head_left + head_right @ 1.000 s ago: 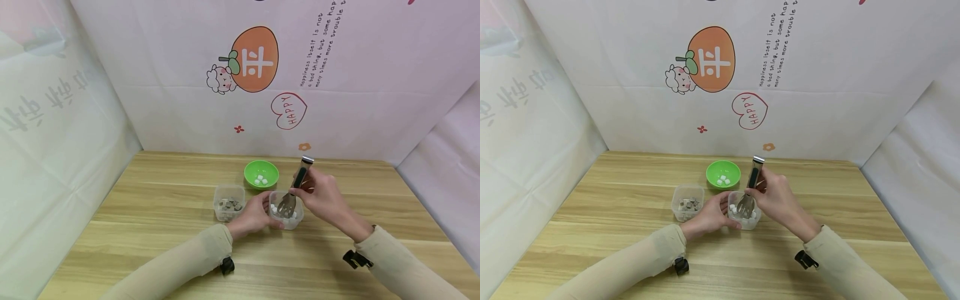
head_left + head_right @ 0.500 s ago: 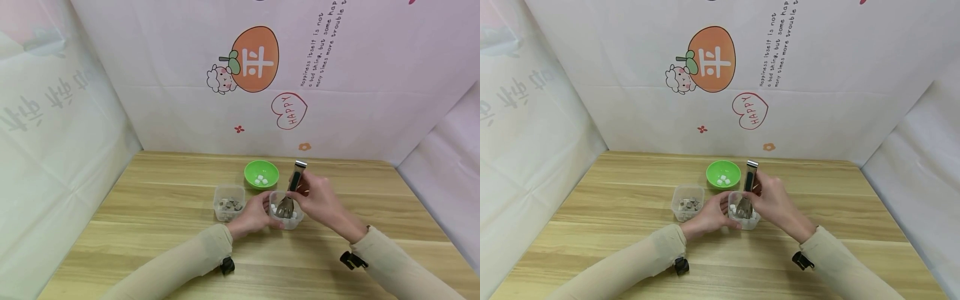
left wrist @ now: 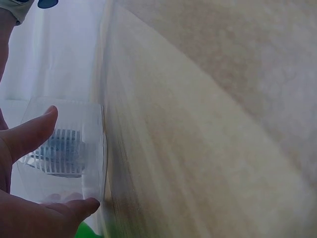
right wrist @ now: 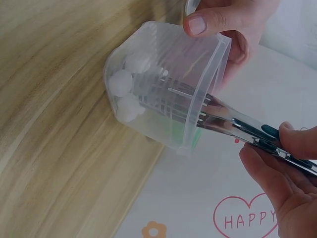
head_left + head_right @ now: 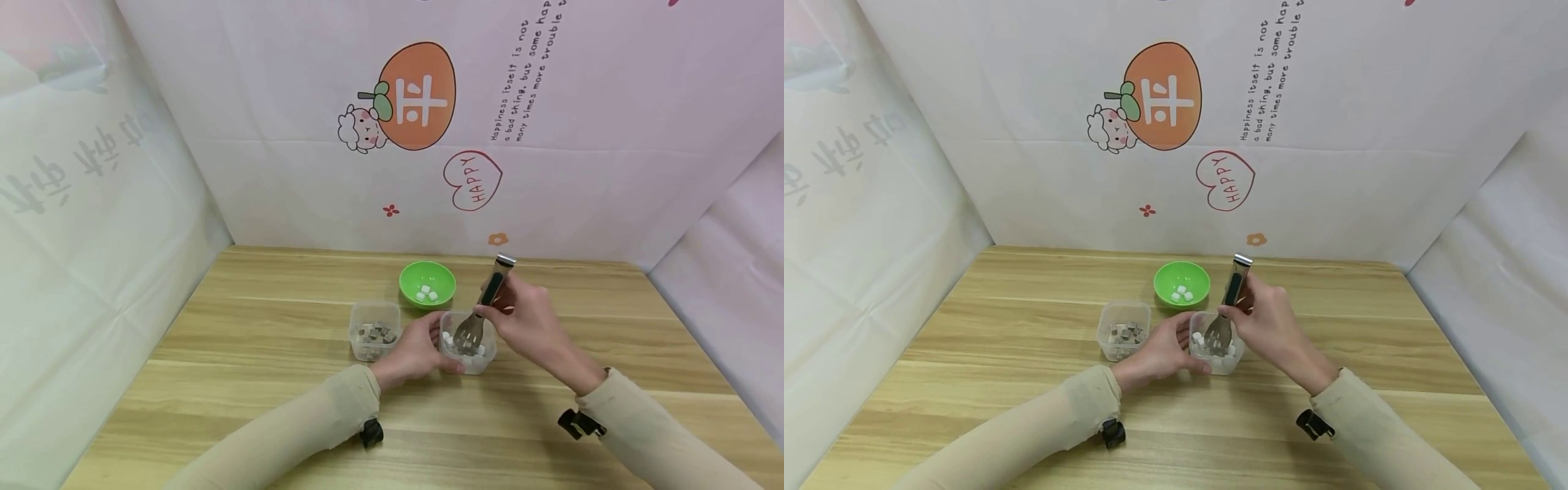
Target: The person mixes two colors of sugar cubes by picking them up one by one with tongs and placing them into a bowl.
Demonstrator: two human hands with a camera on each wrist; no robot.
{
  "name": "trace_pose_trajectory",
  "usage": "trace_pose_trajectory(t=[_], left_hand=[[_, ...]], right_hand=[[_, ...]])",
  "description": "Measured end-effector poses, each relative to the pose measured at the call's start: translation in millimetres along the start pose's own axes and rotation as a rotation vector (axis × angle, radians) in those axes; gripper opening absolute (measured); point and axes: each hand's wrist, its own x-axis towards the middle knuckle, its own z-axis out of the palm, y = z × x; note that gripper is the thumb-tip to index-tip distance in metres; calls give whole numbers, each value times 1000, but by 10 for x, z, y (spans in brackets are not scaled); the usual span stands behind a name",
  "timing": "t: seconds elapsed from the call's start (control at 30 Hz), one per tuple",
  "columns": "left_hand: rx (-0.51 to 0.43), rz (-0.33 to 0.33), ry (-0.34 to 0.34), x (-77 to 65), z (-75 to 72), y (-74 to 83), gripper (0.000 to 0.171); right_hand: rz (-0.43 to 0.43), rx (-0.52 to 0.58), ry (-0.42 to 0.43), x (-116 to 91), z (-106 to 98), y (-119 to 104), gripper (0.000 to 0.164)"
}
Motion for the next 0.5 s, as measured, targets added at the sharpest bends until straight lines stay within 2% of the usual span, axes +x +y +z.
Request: trace_pose_trajectory(t=[0.27, 0.5], left_hand=[[-17, -23, 0, -16, 4, 24, 104], [-3, -16, 11, -13, 14, 14, 103]], right_hand=[[35, 3, -19, -9, 4, -1, 33], [10, 12, -6, -29, 17, 0, 33]])
